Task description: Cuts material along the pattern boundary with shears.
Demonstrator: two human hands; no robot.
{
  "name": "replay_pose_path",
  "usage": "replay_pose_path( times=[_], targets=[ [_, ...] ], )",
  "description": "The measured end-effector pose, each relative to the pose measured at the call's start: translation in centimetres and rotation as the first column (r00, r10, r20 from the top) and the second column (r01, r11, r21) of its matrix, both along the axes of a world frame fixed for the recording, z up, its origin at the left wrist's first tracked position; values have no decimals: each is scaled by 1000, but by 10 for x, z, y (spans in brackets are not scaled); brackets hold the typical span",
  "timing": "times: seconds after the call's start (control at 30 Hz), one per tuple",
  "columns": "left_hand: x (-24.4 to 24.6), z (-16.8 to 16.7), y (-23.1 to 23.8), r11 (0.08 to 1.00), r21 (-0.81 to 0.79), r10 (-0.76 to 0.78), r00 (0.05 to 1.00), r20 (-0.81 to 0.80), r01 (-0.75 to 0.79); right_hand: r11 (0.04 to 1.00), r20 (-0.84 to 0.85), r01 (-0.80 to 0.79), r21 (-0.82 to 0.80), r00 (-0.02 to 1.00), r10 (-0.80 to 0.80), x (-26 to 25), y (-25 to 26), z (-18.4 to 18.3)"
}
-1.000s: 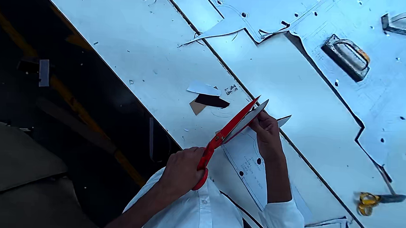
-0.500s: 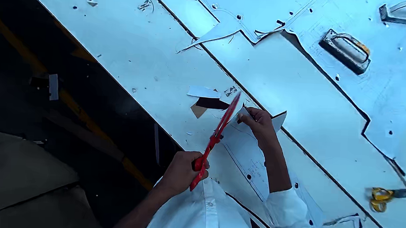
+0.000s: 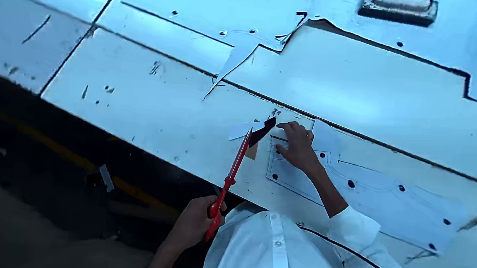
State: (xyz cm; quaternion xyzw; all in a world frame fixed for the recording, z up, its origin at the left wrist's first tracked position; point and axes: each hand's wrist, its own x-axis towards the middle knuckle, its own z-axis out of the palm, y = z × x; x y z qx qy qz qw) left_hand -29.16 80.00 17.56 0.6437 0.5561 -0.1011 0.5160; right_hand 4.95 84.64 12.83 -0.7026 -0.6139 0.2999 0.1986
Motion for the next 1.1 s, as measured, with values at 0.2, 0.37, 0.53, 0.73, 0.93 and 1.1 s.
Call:
replay_pose_path(
  times=[0.2,0.37,0.53,0.73,0.93,1.1],
  targets=[
    [-23,22,98,802,-135,-596,769,-231,581,883,87,424,202,890,-448,-53,-84,-6],
    [2,20,167,565,-126,-812,522,-261,815,718,161,663,213,701,-695,-104,-95,-34],
    [34,14,208,385,-69,-885,346,-312,920,570,78,779,260,571,-817,-124,-83,-49],
    [40,1,224,320,-16,-912,303,-275,947,519,107,797,310,513,-852,-122,-76,-59],
    [42,-1,233,323,-26,-911,303,-279,946,510,100,802,312,506,-857,-125,-76,-58],
    [42,-5,243,337,-44,-919,318,-232,941,507,114,804,310,498,-860,-124,-76,-60]
  ],
)
